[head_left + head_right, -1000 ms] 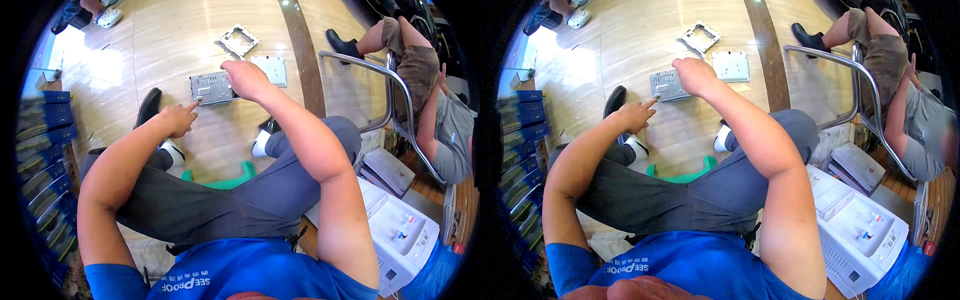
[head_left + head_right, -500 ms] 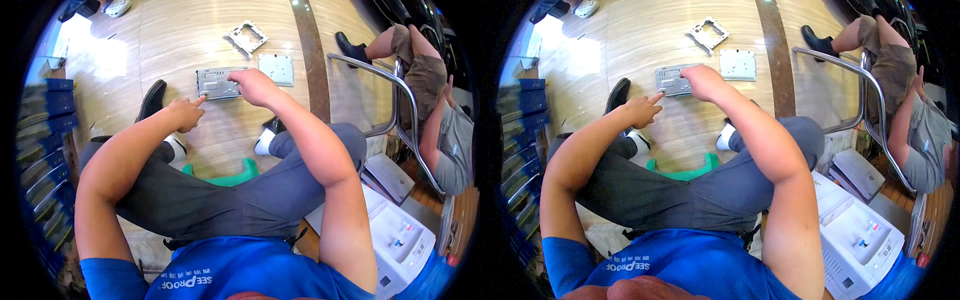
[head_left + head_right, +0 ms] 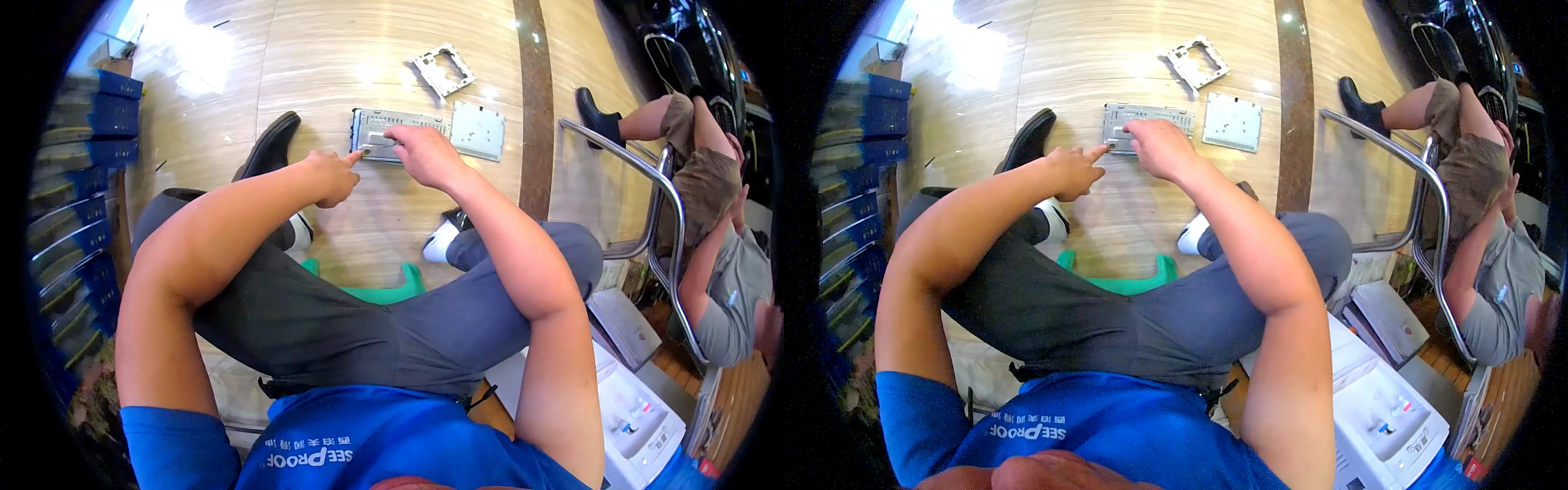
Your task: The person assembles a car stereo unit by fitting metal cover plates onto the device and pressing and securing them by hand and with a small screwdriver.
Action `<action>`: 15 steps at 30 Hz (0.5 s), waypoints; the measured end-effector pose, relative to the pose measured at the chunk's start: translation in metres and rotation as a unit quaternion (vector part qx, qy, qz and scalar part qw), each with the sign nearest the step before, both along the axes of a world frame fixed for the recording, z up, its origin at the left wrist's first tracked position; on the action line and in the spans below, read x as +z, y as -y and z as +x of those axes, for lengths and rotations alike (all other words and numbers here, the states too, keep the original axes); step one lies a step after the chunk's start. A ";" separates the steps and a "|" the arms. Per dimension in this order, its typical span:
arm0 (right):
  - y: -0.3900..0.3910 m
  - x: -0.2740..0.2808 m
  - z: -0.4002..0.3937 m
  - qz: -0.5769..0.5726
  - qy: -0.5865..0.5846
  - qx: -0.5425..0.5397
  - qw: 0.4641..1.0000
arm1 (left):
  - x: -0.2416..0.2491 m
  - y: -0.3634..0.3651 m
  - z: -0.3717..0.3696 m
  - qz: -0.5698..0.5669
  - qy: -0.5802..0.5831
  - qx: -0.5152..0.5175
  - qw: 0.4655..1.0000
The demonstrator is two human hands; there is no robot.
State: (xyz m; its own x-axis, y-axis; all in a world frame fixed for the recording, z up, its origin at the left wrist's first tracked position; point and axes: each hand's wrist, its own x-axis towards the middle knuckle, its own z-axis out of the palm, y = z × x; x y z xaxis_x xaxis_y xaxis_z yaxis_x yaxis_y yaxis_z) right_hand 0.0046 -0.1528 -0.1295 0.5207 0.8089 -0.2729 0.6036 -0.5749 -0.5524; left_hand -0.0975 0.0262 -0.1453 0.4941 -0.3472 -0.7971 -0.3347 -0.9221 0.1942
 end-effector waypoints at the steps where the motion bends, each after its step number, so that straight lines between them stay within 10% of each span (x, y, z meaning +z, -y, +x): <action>1: -0.001 -0.002 0.000 -0.001 0.000 0.004 1.000 | -0.001 0.000 0.000 -0.001 0.000 0.004 1.000; 15: 0.006 0.024 0.026 -0.032 0.029 -0.098 0.994 | -0.009 -0.002 0.004 0.010 -0.004 -0.021 1.000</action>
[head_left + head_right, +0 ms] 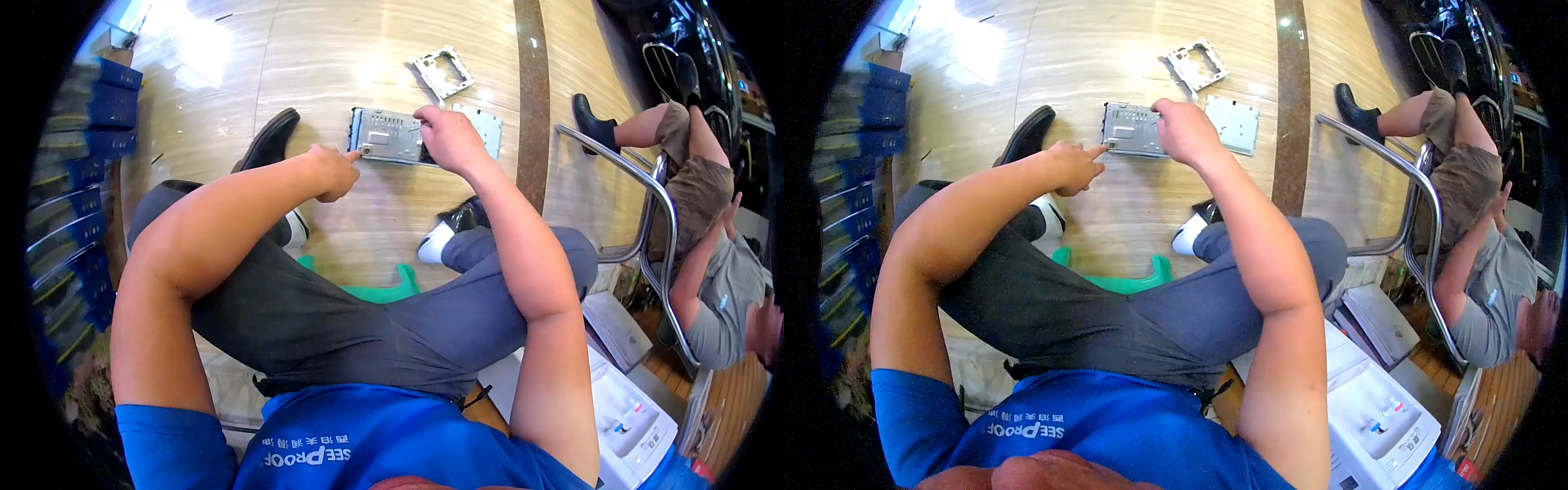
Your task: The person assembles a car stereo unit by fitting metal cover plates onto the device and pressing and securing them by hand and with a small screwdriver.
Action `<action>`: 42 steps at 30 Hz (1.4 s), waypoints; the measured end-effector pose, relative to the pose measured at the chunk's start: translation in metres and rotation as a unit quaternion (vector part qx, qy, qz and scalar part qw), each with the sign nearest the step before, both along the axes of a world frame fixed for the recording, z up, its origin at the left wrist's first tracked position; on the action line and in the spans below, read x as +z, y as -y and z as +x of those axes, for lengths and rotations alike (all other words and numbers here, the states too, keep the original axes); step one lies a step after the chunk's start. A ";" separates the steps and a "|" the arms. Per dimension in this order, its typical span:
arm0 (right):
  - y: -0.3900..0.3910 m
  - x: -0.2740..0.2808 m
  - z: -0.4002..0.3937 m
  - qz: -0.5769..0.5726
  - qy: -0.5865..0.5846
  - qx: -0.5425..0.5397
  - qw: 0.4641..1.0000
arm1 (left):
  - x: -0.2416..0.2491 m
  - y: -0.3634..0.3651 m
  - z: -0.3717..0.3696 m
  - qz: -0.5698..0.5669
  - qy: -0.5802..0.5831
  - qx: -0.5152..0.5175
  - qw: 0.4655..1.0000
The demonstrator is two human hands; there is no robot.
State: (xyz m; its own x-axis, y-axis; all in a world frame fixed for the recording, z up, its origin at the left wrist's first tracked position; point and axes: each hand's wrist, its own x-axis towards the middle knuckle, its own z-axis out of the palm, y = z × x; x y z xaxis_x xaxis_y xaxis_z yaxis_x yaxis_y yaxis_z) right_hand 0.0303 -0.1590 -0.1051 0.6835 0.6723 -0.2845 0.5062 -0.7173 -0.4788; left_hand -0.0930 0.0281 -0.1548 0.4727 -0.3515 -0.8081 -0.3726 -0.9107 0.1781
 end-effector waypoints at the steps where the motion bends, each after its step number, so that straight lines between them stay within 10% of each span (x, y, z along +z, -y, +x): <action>1: 0.004 0.002 0.002 0.001 0.002 -0.003 1.000 | 0.002 0.000 0.001 0.001 0.002 -0.003 1.000; 19: 0.046 0.092 0.011 0.088 0.027 -0.101 0.991 | 0.009 0.007 0.009 -0.021 -0.002 0.015 1.000; 27: 0.080 0.161 0.007 0.381 -0.098 -0.198 0.898 | 0.017 0.012 0.013 0.001 -0.019 0.020 1.000; 32: 0.150 0.213 -0.004 0.650 -0.193 0.045 0.733 | 0.011 0.011 0.014 -0.016 -0.011 -0.001 1.000; 42: 0.141 0.291 -0.106 0.684 0.000 0.372 0.628 | 0.009 0.016 0.019 0.040 -0.073 -0.041 0.996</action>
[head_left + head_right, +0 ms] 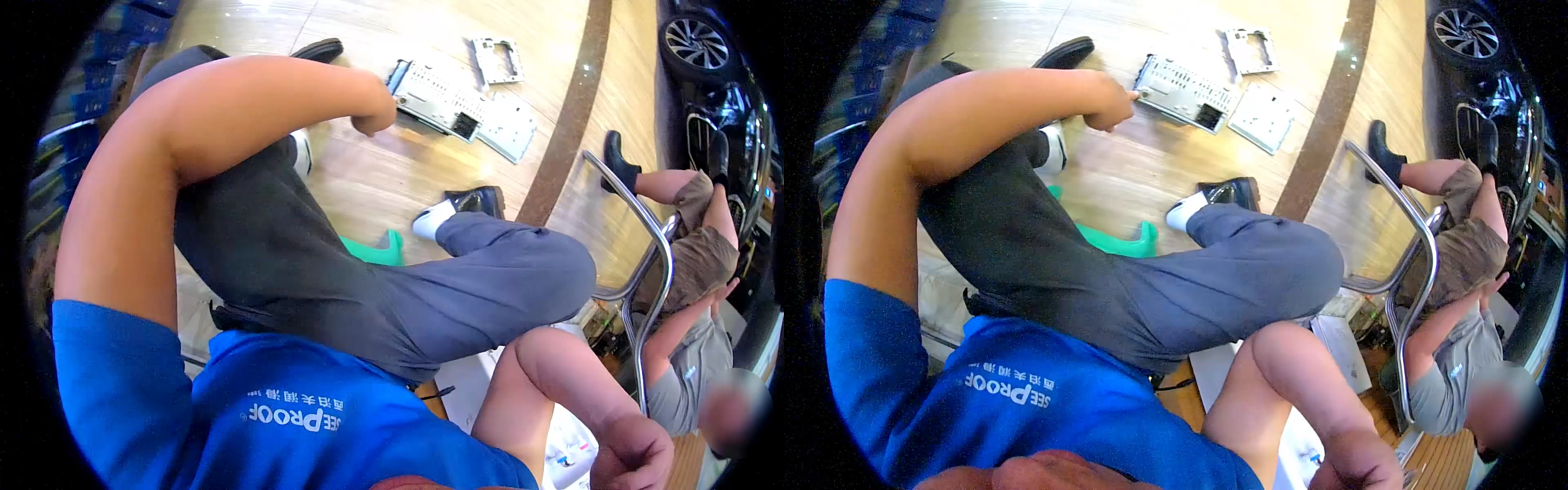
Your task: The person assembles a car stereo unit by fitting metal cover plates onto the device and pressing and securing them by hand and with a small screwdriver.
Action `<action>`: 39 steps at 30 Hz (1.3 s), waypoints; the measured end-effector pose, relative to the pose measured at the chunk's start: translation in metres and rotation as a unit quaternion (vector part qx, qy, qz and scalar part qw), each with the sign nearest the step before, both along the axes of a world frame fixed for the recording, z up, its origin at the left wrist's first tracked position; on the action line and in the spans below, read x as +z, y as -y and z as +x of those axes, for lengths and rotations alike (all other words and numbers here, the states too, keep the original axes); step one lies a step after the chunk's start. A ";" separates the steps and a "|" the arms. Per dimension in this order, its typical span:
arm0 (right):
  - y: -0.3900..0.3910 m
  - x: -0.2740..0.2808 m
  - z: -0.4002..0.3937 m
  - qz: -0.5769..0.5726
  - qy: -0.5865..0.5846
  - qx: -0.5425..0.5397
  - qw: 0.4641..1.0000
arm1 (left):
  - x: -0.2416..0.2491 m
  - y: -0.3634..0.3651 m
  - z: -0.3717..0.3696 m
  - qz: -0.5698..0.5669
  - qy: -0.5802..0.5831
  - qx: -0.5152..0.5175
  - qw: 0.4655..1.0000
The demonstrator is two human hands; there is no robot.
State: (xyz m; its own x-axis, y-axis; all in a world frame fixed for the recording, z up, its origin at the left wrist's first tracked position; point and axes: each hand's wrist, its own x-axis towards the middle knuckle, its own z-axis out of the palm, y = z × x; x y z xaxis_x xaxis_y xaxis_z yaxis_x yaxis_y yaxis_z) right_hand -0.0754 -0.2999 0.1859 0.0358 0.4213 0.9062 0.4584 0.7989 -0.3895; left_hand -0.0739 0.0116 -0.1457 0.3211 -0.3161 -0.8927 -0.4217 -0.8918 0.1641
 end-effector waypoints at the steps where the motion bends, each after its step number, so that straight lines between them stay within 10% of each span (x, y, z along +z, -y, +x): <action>1: -0.004 0.000 -0.006 0.013 0.018 0.005 1.000 | 0.000 -0.001 0.001 -0.008 -0.007 -0.002 1.000; 39: -0.011 -0.007 -0.006 -0.010 0.040 0.005 0.999 | 0.010 -0.007 0.002 -0.016 -0.002 0.024 1.000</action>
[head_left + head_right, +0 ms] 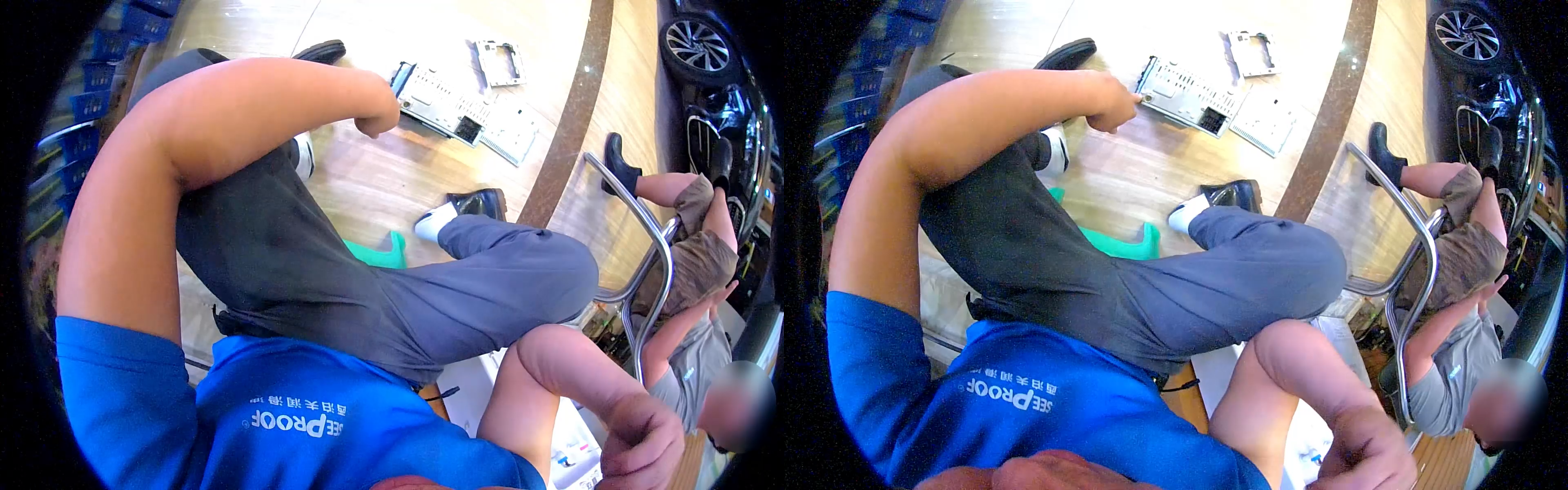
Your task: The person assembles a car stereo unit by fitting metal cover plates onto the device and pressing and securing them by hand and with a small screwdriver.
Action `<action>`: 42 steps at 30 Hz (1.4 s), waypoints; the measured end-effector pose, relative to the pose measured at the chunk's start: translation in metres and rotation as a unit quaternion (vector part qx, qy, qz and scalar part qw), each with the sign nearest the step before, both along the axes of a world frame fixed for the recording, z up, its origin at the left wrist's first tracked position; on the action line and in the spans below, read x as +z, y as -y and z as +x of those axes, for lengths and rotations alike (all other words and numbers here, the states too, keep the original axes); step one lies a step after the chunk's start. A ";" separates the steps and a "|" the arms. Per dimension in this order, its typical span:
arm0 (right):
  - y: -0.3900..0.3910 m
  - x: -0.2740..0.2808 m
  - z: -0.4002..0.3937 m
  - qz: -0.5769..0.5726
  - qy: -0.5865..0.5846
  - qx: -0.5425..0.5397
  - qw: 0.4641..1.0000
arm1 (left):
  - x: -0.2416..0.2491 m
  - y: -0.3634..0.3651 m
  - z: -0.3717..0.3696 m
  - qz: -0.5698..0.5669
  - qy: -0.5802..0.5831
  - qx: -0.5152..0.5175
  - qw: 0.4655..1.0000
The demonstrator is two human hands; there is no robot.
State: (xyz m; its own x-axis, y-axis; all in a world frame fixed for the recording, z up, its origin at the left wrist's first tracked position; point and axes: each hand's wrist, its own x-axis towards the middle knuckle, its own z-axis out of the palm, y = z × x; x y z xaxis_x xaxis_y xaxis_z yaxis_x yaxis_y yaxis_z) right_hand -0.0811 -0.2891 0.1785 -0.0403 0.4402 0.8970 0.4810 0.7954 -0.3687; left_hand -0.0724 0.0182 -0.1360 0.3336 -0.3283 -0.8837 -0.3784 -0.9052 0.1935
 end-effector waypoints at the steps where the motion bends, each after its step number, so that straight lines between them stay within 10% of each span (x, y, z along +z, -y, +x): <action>1: 0.000 0.001 0.001 -0.001 -0.002 0.004 1.000 | 0.000 0.000 0.001 0.003 -0.011 0.008 1.000; 12: 0.008 -0.050 0.102 -0.152 -0.322 0.110 0.928 | -0.020 -0.003 -0.007 -0.012 0.072 0.042 0.996; 14: -0.005 -0.083 0.126 -0.206 -0.349 -0.188 0.895 | -0.024 -0.002 -0.006 -0.022 0.077 0.030 0.996; 16: -0.023 -0.116 0.145 -0.355 -0.315 -0.503 0.722 | -0.021 -0.004 -0.003 -0.047 0.112 0.021 0.992; 18: -0.027 -0.140 0.153 -0.461 -0.226 -0.529 0.676 | 0.011 -0.001 0.007 -0.018 0.030 0.047 0.998; 26: -0.067 -0.166 0.111 -0.562 0.018 -0.413 0.716 | 0.078 -0.004 0.027 -0.303 0.336 0.174 0.875; 42: -0.047 -0.136 0.131 -0.372 -0.372 -0.332 0.783 | 0.163 -0.005 0.047 -0.385 0.388 0.310 0.778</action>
State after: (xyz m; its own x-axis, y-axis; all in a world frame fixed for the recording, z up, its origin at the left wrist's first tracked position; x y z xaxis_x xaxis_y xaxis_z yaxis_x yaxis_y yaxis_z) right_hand 0.0495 -0.2422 0.0425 0.8302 0.5553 0.0488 0.1296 -0.1072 -0.9858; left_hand -0.0257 0.0228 0.0274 0.9736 -0.2242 0.0431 -0.1896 -0.6887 0.6999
